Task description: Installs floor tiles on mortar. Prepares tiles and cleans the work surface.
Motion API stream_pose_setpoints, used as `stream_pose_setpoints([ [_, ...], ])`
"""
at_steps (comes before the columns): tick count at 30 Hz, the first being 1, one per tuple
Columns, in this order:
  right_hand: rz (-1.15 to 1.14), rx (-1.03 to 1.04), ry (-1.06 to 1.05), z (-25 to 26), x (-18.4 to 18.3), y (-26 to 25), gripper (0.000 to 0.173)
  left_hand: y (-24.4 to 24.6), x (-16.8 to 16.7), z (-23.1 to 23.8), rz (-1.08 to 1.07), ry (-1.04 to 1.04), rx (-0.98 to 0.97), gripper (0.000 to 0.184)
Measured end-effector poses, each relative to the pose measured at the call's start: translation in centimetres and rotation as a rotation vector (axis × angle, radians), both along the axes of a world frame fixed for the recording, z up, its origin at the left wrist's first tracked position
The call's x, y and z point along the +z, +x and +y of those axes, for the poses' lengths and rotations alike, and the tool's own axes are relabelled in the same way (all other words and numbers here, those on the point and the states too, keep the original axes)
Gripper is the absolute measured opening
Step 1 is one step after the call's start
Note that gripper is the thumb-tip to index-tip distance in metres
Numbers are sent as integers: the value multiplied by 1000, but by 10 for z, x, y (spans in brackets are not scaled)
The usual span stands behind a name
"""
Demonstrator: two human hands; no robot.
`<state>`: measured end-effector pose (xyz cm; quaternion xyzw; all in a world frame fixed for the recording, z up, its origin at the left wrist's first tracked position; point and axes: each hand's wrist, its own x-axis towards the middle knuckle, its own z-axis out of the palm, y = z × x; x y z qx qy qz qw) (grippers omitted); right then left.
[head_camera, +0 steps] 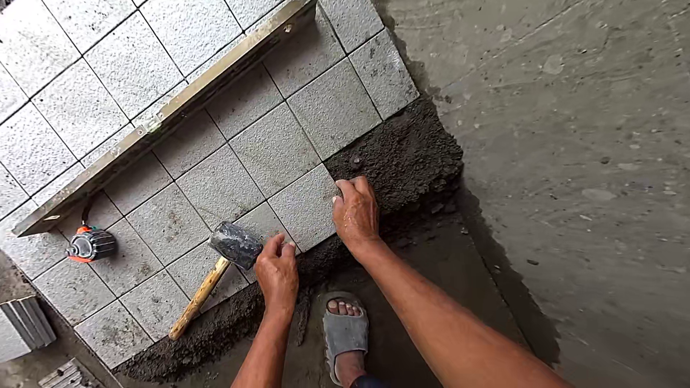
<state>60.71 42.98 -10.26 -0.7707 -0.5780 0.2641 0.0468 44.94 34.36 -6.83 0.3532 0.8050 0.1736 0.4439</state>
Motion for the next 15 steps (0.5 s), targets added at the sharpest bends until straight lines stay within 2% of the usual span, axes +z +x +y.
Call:
stream_pose_setpoints([
  [2, 47, 34, 85, -20, -3, -4, 33, -29, 31, -27, 99, 205, 2, 31],
  [4, 72, 60, 70, -41, -7, -7, 47, -76, 43, -49, 311, 276, -48, 44],
  [7, 56, 102, 14, -61, -17, -13, 68, -134, 19, -55, 488, 65, -215, 61],
  [9, 39, 98, 5, -67, -22, -21, 74, -150, -9, -52, 521, -59, -359, 56],
  [11, 36, 68, 16, -71, -24, -27, 72, -157, -28, -52, 534, -93, -470, 40],
  [13, 39, 40, 20, -76, -24, -31, 74, -160, -30, -53, 501, -97, -494, 24],
  [15, 34, 6, 34, -81, -25, -34, 77, -157, -16, -50, 439, -111, -481, 21],
])
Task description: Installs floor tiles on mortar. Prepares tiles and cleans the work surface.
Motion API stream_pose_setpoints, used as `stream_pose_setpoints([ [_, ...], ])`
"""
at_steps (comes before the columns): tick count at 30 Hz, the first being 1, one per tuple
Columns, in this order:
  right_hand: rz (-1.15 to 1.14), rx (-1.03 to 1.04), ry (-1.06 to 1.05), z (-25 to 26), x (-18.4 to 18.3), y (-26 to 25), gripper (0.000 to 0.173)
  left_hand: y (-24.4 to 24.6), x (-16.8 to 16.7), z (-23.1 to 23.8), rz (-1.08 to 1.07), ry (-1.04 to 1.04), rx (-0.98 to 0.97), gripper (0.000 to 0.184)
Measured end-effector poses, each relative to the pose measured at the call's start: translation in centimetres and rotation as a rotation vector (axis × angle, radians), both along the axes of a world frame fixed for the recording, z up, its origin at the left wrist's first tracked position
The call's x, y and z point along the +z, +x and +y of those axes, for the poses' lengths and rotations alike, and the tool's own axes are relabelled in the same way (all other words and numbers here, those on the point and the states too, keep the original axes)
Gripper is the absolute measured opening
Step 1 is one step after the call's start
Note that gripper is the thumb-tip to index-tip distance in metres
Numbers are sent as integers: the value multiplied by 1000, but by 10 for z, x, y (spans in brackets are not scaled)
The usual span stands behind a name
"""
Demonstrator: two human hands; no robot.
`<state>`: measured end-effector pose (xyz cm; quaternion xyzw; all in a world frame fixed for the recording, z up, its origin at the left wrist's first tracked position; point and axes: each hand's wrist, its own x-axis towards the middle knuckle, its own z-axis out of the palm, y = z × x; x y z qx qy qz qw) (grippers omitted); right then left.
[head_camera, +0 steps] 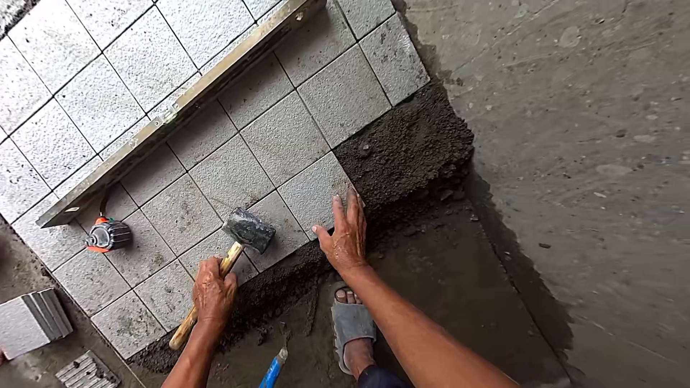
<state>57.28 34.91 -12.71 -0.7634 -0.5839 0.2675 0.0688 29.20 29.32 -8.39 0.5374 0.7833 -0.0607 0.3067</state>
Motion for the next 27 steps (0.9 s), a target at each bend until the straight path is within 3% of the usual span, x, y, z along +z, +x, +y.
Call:
stream_pose_setpoints([
  [5, -35, -97, -9, -10, -4, -1, 92, 41, 36, 2, -399, -77, 83, 31],
  [9, -3, -137, -17, -12, -2, -3, 103, 98, 32, 25, -654, -100, 146, 62],
  [12, -4, -145, -2, -11, -1, -4, 105, 133, 15, 37, -642, 34, 66, 64],
  [15, -31, -141, -10, -12, -1, -4, 106, 148, 5, 50, -536, -49, 13, 63],
  [27, -24, -149, -18, -15, -8, -4, 104, 146, 3, 39, -540, -45, 20, 63],
])
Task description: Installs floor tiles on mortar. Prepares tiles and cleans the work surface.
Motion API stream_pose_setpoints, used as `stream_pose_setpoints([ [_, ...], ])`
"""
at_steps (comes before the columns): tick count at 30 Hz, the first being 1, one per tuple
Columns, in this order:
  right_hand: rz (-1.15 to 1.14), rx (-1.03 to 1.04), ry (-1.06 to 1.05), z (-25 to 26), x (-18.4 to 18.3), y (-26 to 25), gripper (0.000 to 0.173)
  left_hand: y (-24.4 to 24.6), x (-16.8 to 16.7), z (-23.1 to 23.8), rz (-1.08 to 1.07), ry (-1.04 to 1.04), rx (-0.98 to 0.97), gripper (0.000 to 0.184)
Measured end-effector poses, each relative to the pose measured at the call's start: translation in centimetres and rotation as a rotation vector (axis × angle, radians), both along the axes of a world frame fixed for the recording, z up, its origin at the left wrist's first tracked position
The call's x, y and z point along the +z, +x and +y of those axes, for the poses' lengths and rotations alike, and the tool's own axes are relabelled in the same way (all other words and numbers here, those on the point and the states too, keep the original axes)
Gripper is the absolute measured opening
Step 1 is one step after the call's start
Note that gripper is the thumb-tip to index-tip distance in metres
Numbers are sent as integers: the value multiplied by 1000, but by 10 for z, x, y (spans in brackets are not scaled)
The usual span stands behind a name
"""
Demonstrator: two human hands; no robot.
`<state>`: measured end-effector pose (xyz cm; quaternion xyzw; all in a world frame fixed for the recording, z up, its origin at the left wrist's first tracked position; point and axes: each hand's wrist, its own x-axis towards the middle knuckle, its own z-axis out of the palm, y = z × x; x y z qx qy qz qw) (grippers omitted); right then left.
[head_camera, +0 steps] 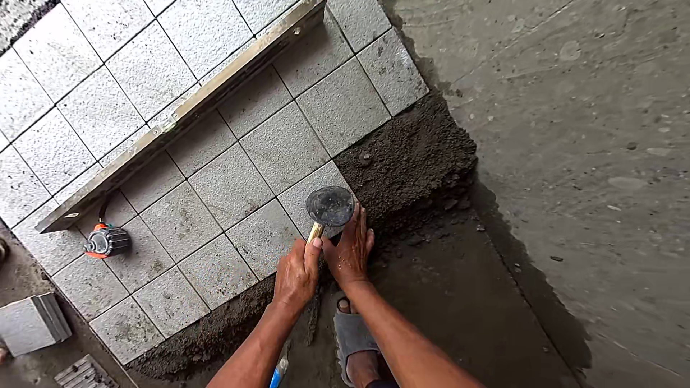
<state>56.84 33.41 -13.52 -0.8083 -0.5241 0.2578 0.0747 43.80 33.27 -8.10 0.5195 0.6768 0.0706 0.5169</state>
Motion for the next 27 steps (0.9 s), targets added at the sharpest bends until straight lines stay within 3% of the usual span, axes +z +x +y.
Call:
stream_pose_setpoints([
  [3, 9, -5, -6, -1, 0, 0, 106, -3, 2, 1, -11, -75, -11, 65],
  [27, 12, -32, -32, 5, 7, -5, 106, 0, -13, 4, -68, -34, 82, 63],
])
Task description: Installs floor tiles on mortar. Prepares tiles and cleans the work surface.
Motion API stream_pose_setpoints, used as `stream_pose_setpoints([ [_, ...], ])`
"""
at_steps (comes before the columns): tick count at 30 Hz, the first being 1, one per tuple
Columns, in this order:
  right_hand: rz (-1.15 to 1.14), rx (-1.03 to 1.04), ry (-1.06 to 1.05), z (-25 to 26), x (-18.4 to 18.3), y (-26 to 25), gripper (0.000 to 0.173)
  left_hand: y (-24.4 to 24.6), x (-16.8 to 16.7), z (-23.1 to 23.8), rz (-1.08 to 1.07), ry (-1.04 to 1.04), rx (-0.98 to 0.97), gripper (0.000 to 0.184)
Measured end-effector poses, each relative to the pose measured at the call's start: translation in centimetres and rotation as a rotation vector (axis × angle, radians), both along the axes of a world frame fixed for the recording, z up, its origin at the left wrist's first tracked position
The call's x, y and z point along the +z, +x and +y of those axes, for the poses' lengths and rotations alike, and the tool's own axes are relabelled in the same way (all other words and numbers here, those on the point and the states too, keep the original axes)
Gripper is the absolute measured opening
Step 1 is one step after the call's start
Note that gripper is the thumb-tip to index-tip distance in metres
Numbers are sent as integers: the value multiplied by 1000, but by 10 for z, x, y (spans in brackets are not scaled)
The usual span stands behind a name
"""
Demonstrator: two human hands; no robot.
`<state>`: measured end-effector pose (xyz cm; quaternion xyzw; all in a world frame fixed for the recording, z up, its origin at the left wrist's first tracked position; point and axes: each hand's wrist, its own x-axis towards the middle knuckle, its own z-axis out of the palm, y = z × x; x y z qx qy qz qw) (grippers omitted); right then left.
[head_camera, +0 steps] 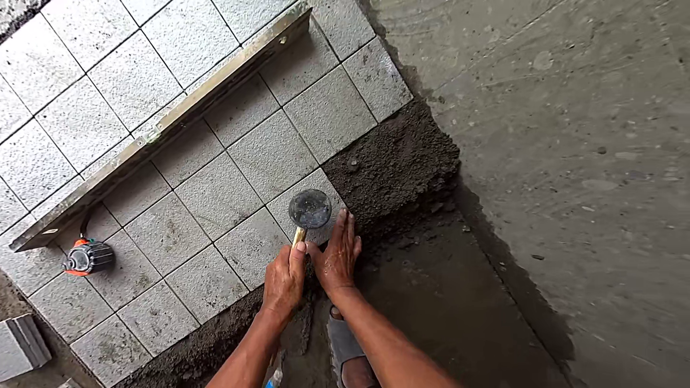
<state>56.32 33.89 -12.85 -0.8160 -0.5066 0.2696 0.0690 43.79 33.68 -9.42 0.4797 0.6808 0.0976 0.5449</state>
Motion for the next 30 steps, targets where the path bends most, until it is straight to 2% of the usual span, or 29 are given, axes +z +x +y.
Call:
stream_pose_setpoints([
  [19, 4, 9, -12, 0, -5, 0, 105, -7, -9, -8, 13, 70, -13, 67],
  [30, -22, 33, 21, -3, -8, 1, 105, -6, -5, -4, 17, 16, -31, 64],
])
